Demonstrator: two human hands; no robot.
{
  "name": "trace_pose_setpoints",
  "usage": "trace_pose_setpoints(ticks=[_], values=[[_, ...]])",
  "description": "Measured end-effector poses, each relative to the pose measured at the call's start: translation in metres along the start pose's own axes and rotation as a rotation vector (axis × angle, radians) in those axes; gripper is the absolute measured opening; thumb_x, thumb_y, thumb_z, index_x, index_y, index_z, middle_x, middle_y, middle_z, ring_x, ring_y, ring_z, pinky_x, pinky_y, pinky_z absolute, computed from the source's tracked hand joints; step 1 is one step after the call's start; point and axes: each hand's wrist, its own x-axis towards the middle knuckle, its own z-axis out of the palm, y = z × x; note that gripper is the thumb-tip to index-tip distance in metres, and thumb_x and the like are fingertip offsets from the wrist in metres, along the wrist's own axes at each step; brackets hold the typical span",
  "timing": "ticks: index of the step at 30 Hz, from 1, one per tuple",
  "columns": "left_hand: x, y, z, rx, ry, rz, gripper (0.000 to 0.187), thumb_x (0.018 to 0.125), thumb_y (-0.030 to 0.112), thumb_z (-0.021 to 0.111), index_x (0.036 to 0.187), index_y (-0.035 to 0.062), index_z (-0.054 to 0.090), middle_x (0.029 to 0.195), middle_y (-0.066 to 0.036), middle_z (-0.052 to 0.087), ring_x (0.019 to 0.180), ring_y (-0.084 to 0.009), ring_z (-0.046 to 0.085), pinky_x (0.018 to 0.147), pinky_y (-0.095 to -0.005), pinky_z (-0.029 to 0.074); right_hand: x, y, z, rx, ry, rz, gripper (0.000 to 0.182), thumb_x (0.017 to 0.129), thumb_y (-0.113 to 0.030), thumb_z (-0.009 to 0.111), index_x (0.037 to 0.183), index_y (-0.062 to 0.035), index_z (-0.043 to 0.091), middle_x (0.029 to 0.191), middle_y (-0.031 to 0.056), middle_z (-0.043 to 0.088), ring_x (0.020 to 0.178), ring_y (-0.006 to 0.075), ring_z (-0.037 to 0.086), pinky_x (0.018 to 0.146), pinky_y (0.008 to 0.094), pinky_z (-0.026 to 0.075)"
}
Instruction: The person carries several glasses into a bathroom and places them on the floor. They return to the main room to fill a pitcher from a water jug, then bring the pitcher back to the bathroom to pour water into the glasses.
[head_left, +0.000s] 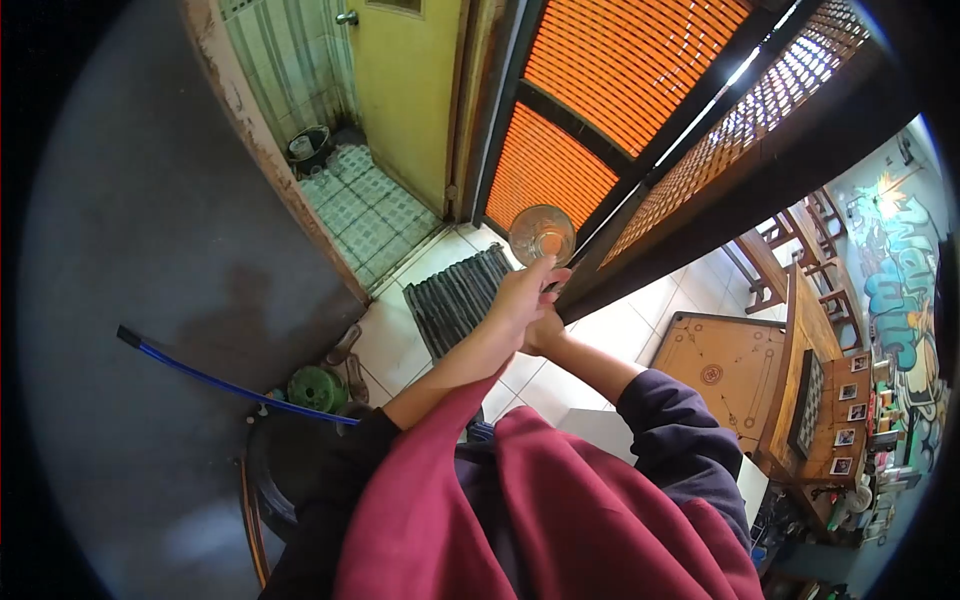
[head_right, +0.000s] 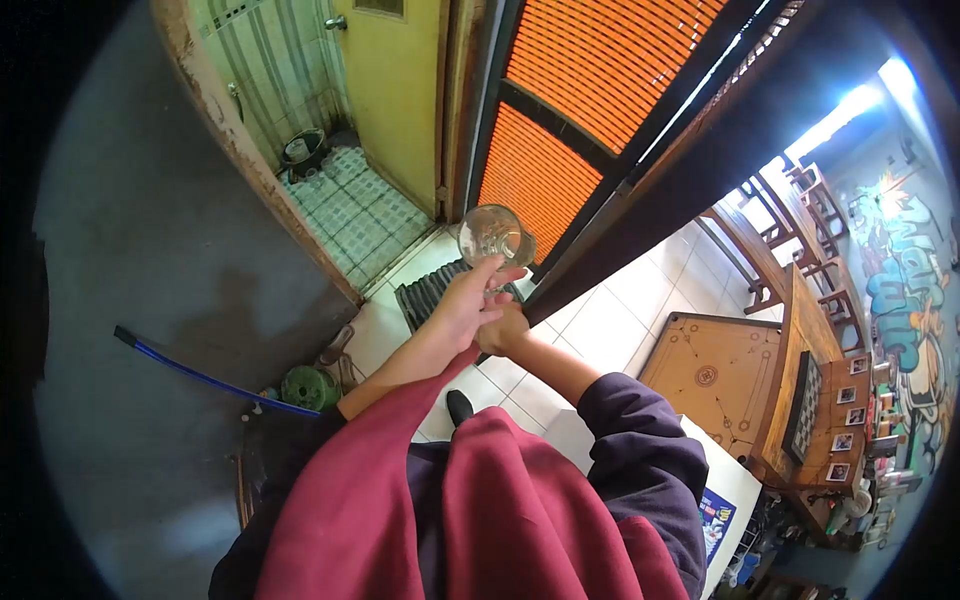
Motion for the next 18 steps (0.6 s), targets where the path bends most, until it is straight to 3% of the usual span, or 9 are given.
trace_pose_setpoints(ticks=[1, 4, 6, 8, 10, 12, 13, 16, 18], values=[[0.008, -0.004, 0.004, -0.011, -0.02, -0.009, 0.043, 0.074, 0.044, 0.044, 0.101, 0.0106, 0.047, 0.098, 0.001, 0.053, 0.078, -0.0122, 0.04, 0.08, -0.0349, 0.03, -0.004, 0.002, -0.017, 0.081, -0.14, -0.015, 0.028, 0.067, -0.029, 0.044, 0.079, -0.0073, 0.057, 0.086, 0.0136, 0.054, 0.081, 0.0277, 0.052, 0.06, 0.0361, 0.043], [0.019, -0.011, 0.026, -0.043, 0.006, -0.045, 0.041, 0.073, 0.044, 0.045, 0.096, 0.0104, 0.049, 0.096, 0.001, 0.053, 0.078, -0.0127, 0.04, 0.082, -0.0344, 0.028, -0.02, 0.012, -0.002, 0.267, -0.234, 0.009, 0.029, 0.064, -0.03, 0.045, 0.08, -0.0083, 0.057, 0.089, 0.0148, 0.053, 0.083, 0.0288, 0.05, 0.062, 0.0372, 0.041], [0.023, -0.02, 0.037, -0.058, -0.02, -0.057, 0.04, 0.073, 0.043, 0.045, 0.094, 0.0099, 0.05, 0.094, 0.001, 0.053, 0.078, -0.0123, 0.04, 0.08, -0.0319, 0.029, -0.038, 0.016, 0.002, 0.406, -0.083, 0.06, 0.03, 0.063, -0.031, 0.046, 0.08, -0.0084, 0.057, 0.09, 0.0157, 0.052, 0.084, 0.0302, 0.049, 0.067, 0.0385, 0.039], [0.027, -0.031, 0.049, -0.13, -0.102, 0.051, 0.041, 0.073, 0.043, 0.046, 0.095, 0.0093, 0.05, 0.093, 0.001, 0.053, 0.075, -0.011, 0.039, 0.075, -0.0284, 0.031, -0.047, 0.017, 0.011, 0.023, -0.081, -0.025, 0.03, 0.063, -0.031, 0.046, 0.08, -0.0084, 0.057, 0.089, 0.0159, 0.053, 0.086, 0.0309, 0.047, 0.073, 0.0391, 0.035], [0.031, -0.041, 0.061, -0.122, -0.102, 0.074, 0.04, 0.074, 0.042, 0.046, 0.096, 0.0094, 0.05, 0.093, 0.0, 0.054, 0.074, -0.0105, 0.039, 0.073, -0.027, 0.031, -0.064, 0.027, 0.039, 0.208, -0.1, -0.006, 0.03, 0.066, -0.031, 0.046, 0.082, -0.0082, 0.056, 0.09, 0.0157, 0.052, 0.088, 0.0313, 0.045, 0.077, 0.0376, 0.033], [0.031, -0.045, 0.071, -0.113, -0.104, 0.103, 0.039, 0.074, 0.041, 0.046, 0.097, 0.0094, 0.05, 0.092, 0.0, 0.054, 0.072, -0.0099, 0.039, 0.07, -0.0257, 0.031, -0.083, 0.028, 0.043, 0.581, -0.039, 0.229, 0.028, 0.068, -0.03, 0.044, 0.084, -0.0083, 0.055, 0.092, 0.0148, 0.052, 0.091, 0.0308, 0.044, 0.079, 0.0367, 0.033], [0.03, -0.046, 0.075, -0.057, -0.111, 0.065, 0.038, 0.074, 0.04, 0.046, 0.097, 0.0092, 0.049, 0.09, 0.0, 0.054, 0.071, -0.0093, 0.039, 0.069, -0.0239, 0.031, -0.091, 0.032, 0.036, 0.478, 0.001, 0.103, 0.029, 0.07, -0.03, 0.044, 0.087, -0.0096, 0.054, 0.093, 0.0138, 0.052, 0.092, 0.0297, 0.044, 0.079, 0.0359, 0.034], [0.029, -0.053, 0.09, 0.016, -0.122, 0.031, 0.036, 0.074, 0.037, 0.046, 0.096, 0.0092, 0.05, 0.083, 0.001, 0.054, 0.067, -0.0076, 0.039, 0.064, -0.0203, 0.031, -0.108, 0.032, 0.024, 0.554, -0.068, 0.196, 0.031, 0.071, -0.032, 0.044, 0.092, -0.0117, 0.053, 0.095, 0.0125, 0.052, 0.093, 0.0295, 0.044, 0.08, 0.036, 0.033], [0.034, -0.064, 0.1, -0.006, -0.028, 0.116, 0.042, 0.074, 0.039, 0.044, 0.083, 0.0008, 0.058, 0.076, -0.006, 0.057, 0.064, -0.0123, 0.046, 0.062, -0.0237, 0.036, -0.119, 0.039, 0.021, 0.574, -0.053, 0.15, 0.036, 0.07, -0.035, 0.044, 0.096, -0.0125, 0.051, 0.098, 0.0122, 0.05, 0.094, 0.03, 0.043, 0.081, 0.0356, 0.033]])
